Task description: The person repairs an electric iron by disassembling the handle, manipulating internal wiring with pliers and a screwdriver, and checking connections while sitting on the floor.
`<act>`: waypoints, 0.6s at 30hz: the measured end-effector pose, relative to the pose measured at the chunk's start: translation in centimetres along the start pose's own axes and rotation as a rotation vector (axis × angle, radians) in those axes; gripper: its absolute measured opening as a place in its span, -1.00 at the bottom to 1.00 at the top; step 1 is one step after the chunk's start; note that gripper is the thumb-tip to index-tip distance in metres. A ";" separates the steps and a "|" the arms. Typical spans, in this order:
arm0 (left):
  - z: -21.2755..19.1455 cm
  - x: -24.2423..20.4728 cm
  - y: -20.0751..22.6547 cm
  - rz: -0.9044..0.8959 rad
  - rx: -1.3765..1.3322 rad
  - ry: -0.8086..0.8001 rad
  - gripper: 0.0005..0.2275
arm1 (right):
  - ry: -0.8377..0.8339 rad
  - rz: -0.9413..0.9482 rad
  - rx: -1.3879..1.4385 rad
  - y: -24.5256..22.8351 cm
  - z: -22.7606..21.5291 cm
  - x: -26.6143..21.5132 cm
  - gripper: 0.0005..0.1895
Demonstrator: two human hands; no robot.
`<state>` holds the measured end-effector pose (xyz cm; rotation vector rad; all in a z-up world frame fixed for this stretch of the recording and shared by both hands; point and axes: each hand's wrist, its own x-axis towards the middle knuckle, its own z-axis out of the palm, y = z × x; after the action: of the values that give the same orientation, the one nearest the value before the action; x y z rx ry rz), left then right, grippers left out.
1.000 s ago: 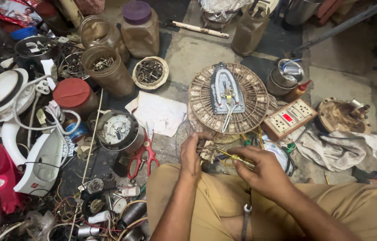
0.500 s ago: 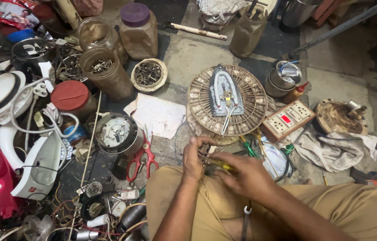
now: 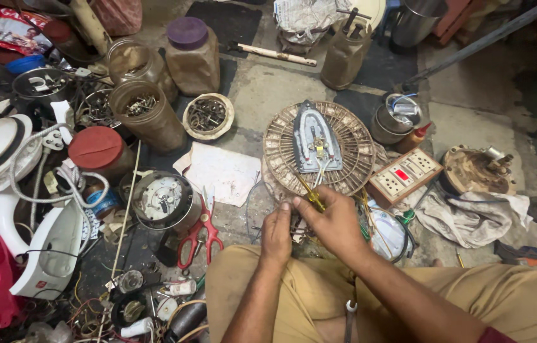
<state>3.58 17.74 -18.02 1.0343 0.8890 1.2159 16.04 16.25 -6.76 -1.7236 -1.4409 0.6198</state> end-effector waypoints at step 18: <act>-0.6 1.2 0.2 -0.269 -0.334 0.141 -0.60 | -0.317 0.132 0.005 2.6 -6.8 -5.2 -0.60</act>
<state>3.16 19.01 -18.05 0.5480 0.8657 1.1689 21.58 9.37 -5.61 -1.7845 -1.5428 1.0036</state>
